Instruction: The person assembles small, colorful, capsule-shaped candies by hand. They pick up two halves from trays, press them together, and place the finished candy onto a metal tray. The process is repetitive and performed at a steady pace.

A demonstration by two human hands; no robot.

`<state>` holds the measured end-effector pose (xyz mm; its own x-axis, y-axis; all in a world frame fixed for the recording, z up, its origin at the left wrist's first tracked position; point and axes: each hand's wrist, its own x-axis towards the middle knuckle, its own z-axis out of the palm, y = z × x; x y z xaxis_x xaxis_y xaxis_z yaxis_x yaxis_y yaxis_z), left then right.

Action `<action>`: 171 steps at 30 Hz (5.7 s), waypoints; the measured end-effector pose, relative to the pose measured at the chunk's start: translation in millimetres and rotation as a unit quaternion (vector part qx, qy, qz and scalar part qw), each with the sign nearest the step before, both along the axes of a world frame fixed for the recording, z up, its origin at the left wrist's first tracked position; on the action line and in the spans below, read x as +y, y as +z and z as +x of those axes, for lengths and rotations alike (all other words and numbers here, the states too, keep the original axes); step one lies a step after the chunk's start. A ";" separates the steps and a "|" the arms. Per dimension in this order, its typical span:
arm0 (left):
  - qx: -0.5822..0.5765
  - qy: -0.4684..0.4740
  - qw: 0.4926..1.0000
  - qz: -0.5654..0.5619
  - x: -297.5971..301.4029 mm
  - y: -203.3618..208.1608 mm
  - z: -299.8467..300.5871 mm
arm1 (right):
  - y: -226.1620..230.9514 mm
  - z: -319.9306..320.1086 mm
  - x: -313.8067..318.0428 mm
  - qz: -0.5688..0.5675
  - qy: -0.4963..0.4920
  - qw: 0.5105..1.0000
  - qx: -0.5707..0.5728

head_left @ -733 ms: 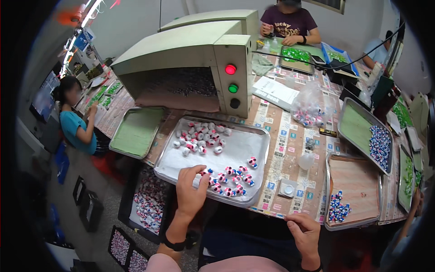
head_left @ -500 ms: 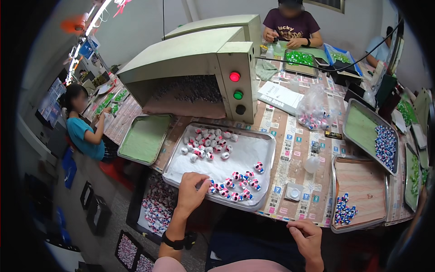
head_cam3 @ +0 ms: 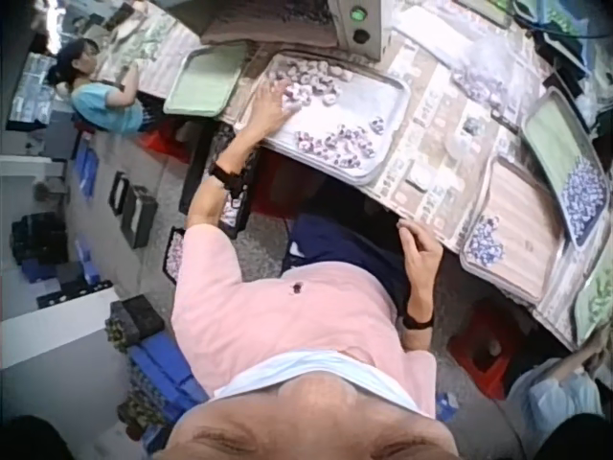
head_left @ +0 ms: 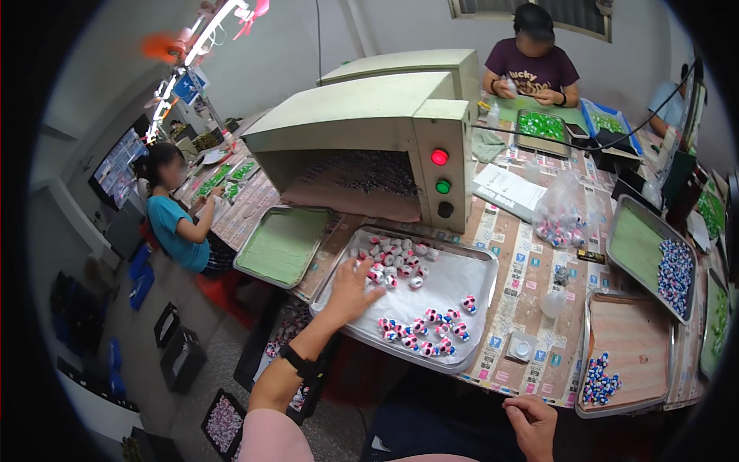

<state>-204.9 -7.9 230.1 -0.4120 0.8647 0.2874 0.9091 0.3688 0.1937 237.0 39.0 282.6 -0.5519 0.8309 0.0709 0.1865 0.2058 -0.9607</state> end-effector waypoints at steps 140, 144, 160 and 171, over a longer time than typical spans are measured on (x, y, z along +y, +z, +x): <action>-0.954 -0.001 0.291 -0.070 17.5 52.3 244.0 | 10.5 -24.5 57.5 0.064 -0.119 0.991 0.015; -0.945 -0.041 0.318 -0.065 22.2 54.0 249.2 | 12.6 -12.5 51.1 -0.099 -0.054 0.990 0.084; -0.923 -0.104 0.364 -0.076 31.8 59.0 268.8 | 31.1 11.6 29.0 -0.197 -0.123 0.958 0.168; -0.880 -0.092 0.463 -0.055 28.4 63.8 271.6 | 24.4 8.6 25.7 -0.132 -0.117 0.975 0.135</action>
